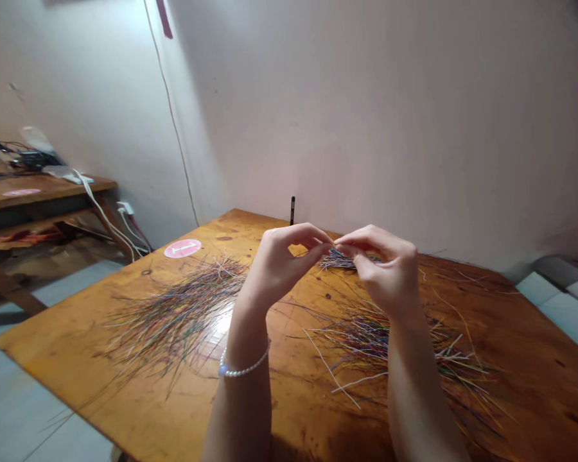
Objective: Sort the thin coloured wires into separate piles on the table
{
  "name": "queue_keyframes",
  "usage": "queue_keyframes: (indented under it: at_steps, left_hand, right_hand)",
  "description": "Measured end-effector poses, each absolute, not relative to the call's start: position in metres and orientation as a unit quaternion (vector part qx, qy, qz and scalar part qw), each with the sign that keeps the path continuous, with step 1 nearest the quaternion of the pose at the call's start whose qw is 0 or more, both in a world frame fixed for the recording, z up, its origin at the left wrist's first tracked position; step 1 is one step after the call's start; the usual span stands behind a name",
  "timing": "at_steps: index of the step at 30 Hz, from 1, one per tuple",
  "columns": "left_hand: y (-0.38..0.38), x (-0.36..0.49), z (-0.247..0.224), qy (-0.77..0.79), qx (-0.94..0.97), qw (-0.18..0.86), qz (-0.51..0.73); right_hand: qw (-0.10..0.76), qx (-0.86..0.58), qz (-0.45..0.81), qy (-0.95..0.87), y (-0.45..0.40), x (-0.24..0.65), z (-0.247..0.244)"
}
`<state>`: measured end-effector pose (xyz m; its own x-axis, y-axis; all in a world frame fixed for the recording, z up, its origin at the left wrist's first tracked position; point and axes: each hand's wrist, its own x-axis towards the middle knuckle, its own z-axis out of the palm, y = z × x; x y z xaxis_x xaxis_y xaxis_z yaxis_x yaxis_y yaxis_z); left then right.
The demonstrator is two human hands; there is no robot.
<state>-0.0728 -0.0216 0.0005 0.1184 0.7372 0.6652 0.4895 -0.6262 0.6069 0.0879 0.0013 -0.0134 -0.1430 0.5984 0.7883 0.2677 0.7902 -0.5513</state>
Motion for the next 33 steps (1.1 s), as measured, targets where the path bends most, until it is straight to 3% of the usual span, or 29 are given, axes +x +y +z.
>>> queue_keyframes:
  at_steps: [8,22,33]
  left_hand:
    - [-0.0188,-0.0709,0.0007,0.399,0.708,0.133,0.567]
    - [-0.0208,-0.0708,0.0029,0.303,0.639,0.335,0.623]
    - [-0.0151,-0.0785,-0.0019,0.309,0.615,0.399,0.606]
  right_hand:
    - [0.613,-0.296,0.241,-0.692,0.0033,0.0857,-0.0153]
    - [0.624,-0.266,0.337,-0.653,0.0057,0.0837,-0.0146]
    - [0.618,-0.239,0.356,-0.659,0.006,0.0843,-0.0143]
